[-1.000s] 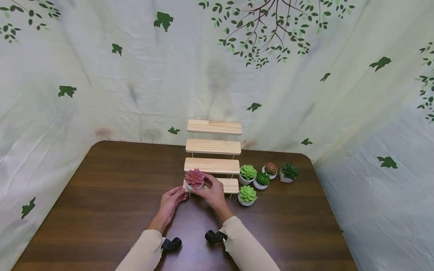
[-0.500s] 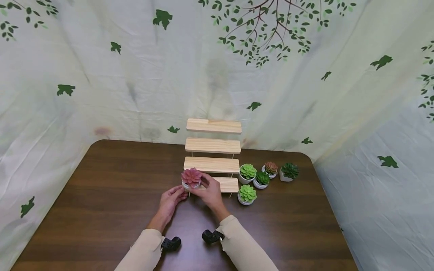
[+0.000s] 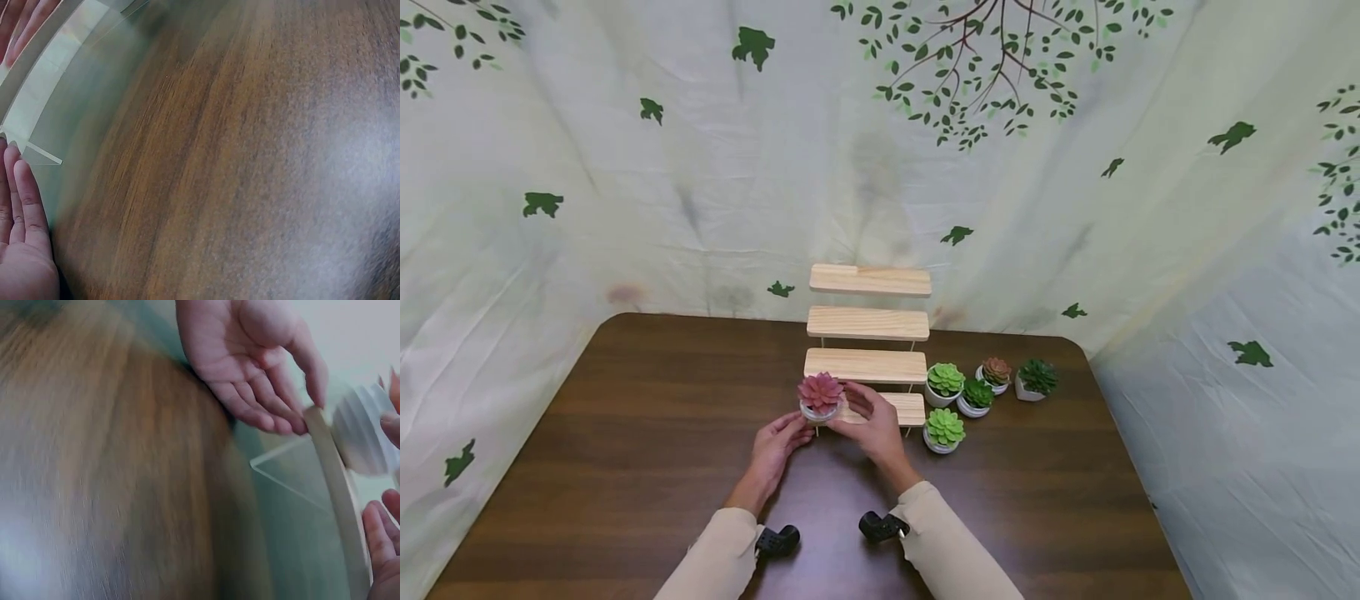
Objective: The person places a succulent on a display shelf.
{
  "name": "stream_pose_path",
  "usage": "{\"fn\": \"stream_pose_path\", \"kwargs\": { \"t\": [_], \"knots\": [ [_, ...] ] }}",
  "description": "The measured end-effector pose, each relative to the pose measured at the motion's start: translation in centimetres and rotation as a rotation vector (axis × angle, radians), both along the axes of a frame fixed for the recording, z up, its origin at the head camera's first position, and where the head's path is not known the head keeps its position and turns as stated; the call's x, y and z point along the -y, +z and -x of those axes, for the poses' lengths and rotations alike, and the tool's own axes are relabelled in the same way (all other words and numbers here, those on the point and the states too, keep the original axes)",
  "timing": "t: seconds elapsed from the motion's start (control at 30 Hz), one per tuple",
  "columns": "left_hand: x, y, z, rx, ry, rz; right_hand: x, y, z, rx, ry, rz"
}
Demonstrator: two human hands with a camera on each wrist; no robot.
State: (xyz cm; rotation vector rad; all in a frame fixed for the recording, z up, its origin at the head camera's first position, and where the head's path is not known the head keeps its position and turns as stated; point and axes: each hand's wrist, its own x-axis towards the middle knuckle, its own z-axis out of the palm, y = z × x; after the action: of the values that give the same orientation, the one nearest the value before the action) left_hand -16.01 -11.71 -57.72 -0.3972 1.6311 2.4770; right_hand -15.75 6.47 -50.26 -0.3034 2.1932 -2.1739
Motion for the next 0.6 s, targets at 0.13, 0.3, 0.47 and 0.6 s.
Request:
{"fn": "stream_pose_path", "kwargs": {
  "t": [0.13,0.3,0.47,0.6],
  "knots": [
    [0.1,0.0,-0.1,-0.008,0.005,-0.011,-1.6,0.6,-0.1,0.01,-0.003,-0.014],
    [0.1,0.1,-0.2,-0.005,0.006,-0.015,-3.8,1.4,-0.4,0.017,-0.013,-0.039],
    [0.1,0.2,0.0,0.009,-0.006,-0.028,-6.4,2.0,-0.4,-0.045,-0.053,-0.064],
    [0.1,0.4,0.0,0.003,-0.014,-0.035,-8.2,2.5,-0.6,-0.073,-0.095,-0.089]
  ]
}}
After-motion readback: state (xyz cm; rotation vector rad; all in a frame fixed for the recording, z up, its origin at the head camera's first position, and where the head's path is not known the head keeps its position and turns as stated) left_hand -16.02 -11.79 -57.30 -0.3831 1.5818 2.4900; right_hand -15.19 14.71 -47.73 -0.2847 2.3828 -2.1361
